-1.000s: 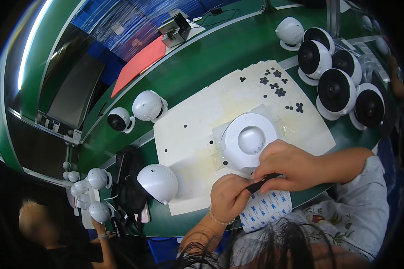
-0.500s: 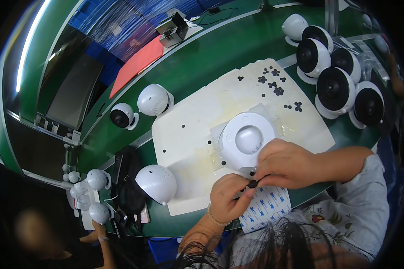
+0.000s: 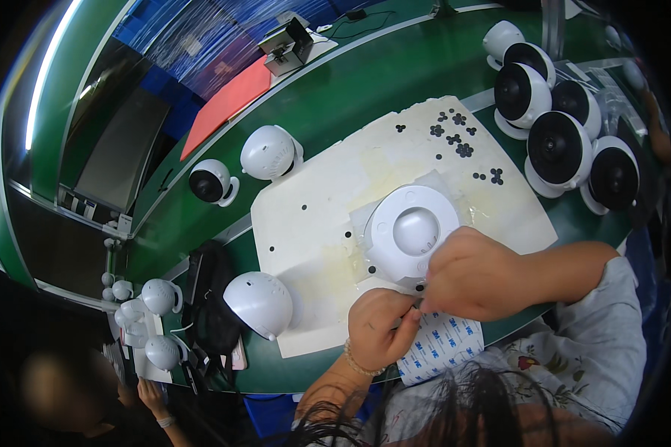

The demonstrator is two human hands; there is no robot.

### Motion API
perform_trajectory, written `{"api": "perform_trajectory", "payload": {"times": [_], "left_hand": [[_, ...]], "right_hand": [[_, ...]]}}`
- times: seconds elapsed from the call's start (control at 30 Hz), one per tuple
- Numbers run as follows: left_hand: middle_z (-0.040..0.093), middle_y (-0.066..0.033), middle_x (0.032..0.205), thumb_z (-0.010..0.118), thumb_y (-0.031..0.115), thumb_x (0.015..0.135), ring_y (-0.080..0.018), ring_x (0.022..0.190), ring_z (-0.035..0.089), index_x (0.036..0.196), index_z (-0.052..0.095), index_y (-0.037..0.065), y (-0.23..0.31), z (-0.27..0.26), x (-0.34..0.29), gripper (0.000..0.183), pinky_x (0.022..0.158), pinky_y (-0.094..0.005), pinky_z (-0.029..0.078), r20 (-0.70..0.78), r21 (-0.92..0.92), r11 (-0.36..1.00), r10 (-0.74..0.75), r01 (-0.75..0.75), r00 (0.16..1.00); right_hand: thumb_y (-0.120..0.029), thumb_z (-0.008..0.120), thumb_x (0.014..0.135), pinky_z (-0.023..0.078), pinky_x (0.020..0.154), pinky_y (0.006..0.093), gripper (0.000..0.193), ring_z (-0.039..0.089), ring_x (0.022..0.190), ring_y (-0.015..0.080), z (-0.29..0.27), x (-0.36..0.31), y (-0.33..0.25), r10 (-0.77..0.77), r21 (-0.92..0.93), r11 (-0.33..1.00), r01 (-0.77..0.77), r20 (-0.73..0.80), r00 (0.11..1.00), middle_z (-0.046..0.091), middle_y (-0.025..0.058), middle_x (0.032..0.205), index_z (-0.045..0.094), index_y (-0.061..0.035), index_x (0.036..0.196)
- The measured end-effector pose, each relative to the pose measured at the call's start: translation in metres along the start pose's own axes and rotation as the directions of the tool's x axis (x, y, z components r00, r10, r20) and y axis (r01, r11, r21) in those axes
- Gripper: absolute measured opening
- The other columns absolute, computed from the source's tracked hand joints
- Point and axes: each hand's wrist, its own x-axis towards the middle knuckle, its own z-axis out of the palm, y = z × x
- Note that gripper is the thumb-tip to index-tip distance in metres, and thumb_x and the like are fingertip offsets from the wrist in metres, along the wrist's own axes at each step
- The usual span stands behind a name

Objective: The person assembles white dome security cameras on a green workbench. They repeatedly pick up camera housings, insert small black circular components into the base, and place the finished units on the table.

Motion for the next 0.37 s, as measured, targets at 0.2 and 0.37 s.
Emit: {"api": "perform_trajectory", "payload": {"times": [0.2,0.37], "left_hand": [[0.059,-0.0126,0.073,0.060,0.004,0.070,-0.0282,0.063,0.057,0.083,0.058,0.000,-0.0022,-0.0054,0.0015,0.014,0.058,-0.0340,0.045,-0.008,-0.152,0.988,0.013,-0.014,1.000],[0.061,-0.0136,0.078,0.059,0.006,0.072,-0.0290,0.068,0.059,0.091,0.057,0.000,-0.0069,-0.0007,-0.0045,0.019,0.065,-0.0349,0.047,-0.024,-0.284,0.959,0.009,-0.016,1.000]], "right_hand": [[-0.006,0.062,0.076,0.047,0.073,0.0314,0.043,0.059,0.085,0.0202,-0.0009,-0.0081,0.0034,0.245,0.461,0.870,-0.175,-0.095,0.965,0.056,0.0086,0.105,0.047,-0.0073,0.117],[-0.009,0.063,0.077,0.049,0.073,0.0311,0.051,0.061,0.085,0.0198,0.0061,-0.0081,0.0048,0.193,0.442,0.882,-0.161,-0.028,0.981,0.053,0.0111,0.110,0.041,-0.0082,0.123]]}}
